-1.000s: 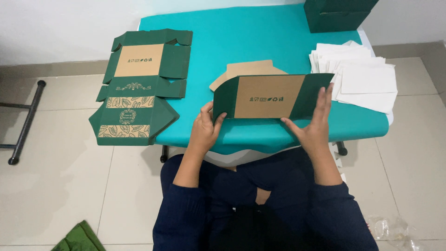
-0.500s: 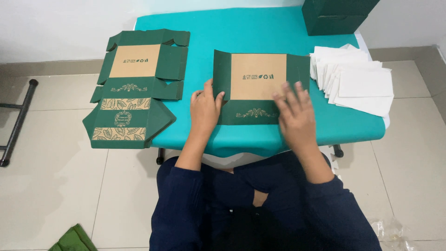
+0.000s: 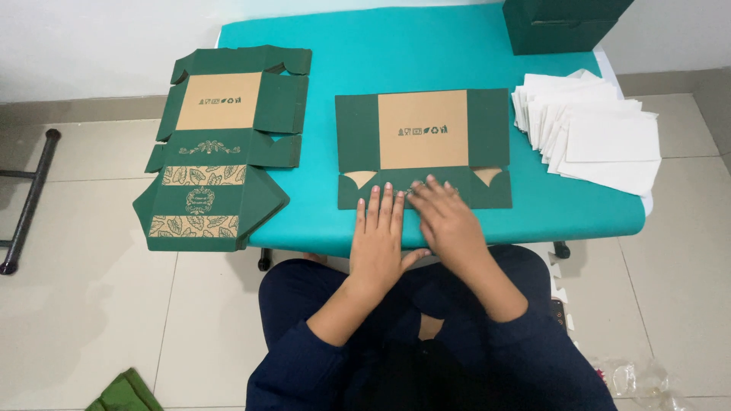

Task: The person assembles a green cardboard box by folding the flaps and tucking the tabs into place. They then place a white paper insert inside the box and close the lid.

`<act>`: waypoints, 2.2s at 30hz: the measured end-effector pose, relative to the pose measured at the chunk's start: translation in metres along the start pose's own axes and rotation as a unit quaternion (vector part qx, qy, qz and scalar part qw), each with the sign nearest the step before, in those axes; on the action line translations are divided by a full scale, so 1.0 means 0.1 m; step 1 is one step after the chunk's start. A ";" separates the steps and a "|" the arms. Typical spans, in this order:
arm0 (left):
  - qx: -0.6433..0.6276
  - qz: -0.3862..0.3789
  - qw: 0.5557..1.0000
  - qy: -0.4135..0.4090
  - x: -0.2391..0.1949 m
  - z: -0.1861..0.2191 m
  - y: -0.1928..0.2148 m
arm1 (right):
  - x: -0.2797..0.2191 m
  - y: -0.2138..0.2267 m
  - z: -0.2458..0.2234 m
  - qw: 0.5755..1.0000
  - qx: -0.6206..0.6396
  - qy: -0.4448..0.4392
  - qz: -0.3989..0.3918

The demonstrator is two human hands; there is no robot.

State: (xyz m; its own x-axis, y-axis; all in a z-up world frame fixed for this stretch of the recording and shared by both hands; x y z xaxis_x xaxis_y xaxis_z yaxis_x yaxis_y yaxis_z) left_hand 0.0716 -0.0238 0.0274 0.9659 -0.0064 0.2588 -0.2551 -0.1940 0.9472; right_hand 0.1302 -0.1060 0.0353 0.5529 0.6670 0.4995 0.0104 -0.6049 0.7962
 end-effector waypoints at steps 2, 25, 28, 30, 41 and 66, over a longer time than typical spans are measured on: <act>0.007 -0.036 0.999 -0.007 0.01 0.03 -0.14 | -0.09 -0.11 -0.18 1.000 0.002 0.027 -0.008; 0.061 -0.087 0.994 0.016 -0.03 0.09 -0.30 | -0.26 -0.25 -0.04 0.986 -0.104 -0.124 -0.047; 0.087 -0.082 0.992 0.036 -0.02 0.07 -0.28 | -0.19 -0.37 -0.13 0.995 -0.061 -0.074 -0.038; 0.097 -0.109 0.989 0.017 -0.05 0.09 -0.24 | -0.20 -0.26 -0.13 0.996 -0.039 -0.075 -0.036; 0.048 -0.135 0.990 -0.004 -0.01 0.08 -0.07 | -0.30 0.14 0.58 0.965 0.017 -0.199 -0.169; -0.002 0.023 1.000 0.018 -0.13 0.03 0.09 | 0.53 1.33 0.54 0.815 0.487 -0.283 0.137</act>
State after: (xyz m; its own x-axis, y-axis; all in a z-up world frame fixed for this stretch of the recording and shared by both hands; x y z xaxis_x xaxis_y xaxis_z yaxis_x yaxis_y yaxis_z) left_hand 0.0567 -0.0284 0.0317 0.9507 0.0199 0.3093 -0.3000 -0.1914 0.9345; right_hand 0.2058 -0.1745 0.1498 0.9385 0.3077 0.1566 0.3257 -0.9395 -0.1060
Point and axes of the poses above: each hand's wrist, its own x-axis towards the middle knuckle, its own y-axis out of the back of the hand, z = x × y, the point moved 8 cm from there along x, towards the middle knuckle, and after that the axes turned 14 degrees about x, right-handed, at the moved point
